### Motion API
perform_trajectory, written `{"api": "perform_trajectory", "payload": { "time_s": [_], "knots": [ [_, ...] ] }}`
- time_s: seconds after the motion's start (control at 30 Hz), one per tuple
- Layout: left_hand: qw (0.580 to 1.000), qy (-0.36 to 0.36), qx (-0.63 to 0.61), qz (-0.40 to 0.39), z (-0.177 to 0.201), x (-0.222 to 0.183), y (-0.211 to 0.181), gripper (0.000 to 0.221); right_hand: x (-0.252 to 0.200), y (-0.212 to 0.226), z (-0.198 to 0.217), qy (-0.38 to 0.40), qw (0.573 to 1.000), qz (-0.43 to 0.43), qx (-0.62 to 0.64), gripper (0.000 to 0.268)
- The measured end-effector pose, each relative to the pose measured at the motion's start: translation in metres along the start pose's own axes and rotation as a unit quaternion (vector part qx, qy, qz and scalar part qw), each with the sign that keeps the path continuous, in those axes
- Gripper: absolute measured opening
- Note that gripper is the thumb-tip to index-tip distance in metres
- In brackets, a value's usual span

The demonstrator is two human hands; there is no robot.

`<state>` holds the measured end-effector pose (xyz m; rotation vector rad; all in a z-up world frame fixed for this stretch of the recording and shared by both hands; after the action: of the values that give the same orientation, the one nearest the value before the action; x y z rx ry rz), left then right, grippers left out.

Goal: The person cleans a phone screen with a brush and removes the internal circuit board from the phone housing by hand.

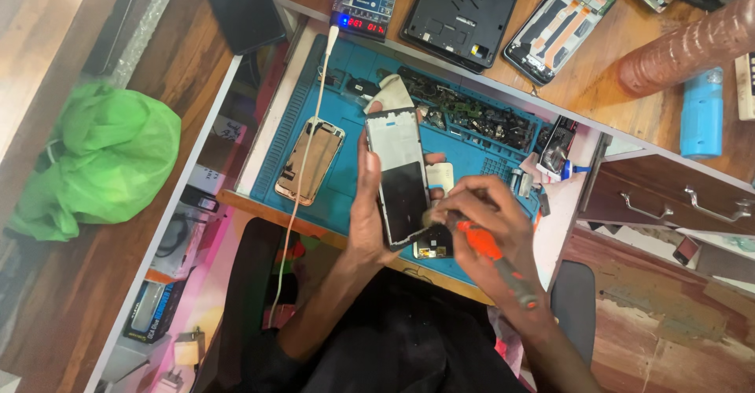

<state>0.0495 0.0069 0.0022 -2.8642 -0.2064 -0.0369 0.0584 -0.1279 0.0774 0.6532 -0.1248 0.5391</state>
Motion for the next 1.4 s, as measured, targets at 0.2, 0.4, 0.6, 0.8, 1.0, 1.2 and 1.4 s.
{"api": "perform_trajectory", "payload": {
  "time_s": [0.2, 0.4, 0.6, 0.8, 1.0, 1.2, 1.4],
  "knots": [
    [0.961, 0.008, 0.275, -0.013, 0.010, -0.005, 0.026, 0.069, 0.018, 0.004, 0.010, -0.149, 0.984, -0.039, -0.088, 0.024],
    [0.975, -0.147, 0.073, 0.149, 0.060, -0.037, 0.072, 0.070, 0.025, 0.011, 0.018, -0.131, 0.991, 0.011, 0.004, 0.026],
    [0.974, -0.043, 0.182, 0.130, 0.076, -0.040, 0.084, 0.065, 0.017, 0.007, 0.001, -0.175, 0.976, 0.132, -0.021, 0.024],
    [0.977, -0.050, 0.092, 0.184, 0.029, -0.035, 0.062, 0.071, 0.014, -0.014, 0.026, -0.172, 0.982, 0.075, -0.007, 0.021],
    [0.990, 0.017, 0.077, 0.116, -0.003, -0.018, 0.041, 0.077, 0.018, -0.023, 0.020, -0.137, 0.977, 0.032, -0.158, 0.018],
    [0.995, 0.026, 0.024, 0.096, -0.017, -0.015, 0.011, 0.076, 0.012, -0.091, 0.023, 0.010, 0.984, -0.160, -0.079, 0.031],
    [0.998, 0.003, 0.029, 0.058, -0.007, -0.008, -0.005, 0.068, -0.039, -0.140, 0.036, 0.219, 0.919, -0.281, -0.168, 0.042]
  ]
}}
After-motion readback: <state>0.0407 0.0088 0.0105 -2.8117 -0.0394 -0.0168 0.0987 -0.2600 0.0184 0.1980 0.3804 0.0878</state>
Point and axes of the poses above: each hand's wrist, its own x-axis towards the middle knuckle, its own z-axis out of the back of the hand, y = z × x, the point moved 5 cm from there along x, towards the middle knuckle, and after that the axes turned 14 degrees about -x, right-handed, at the moved point
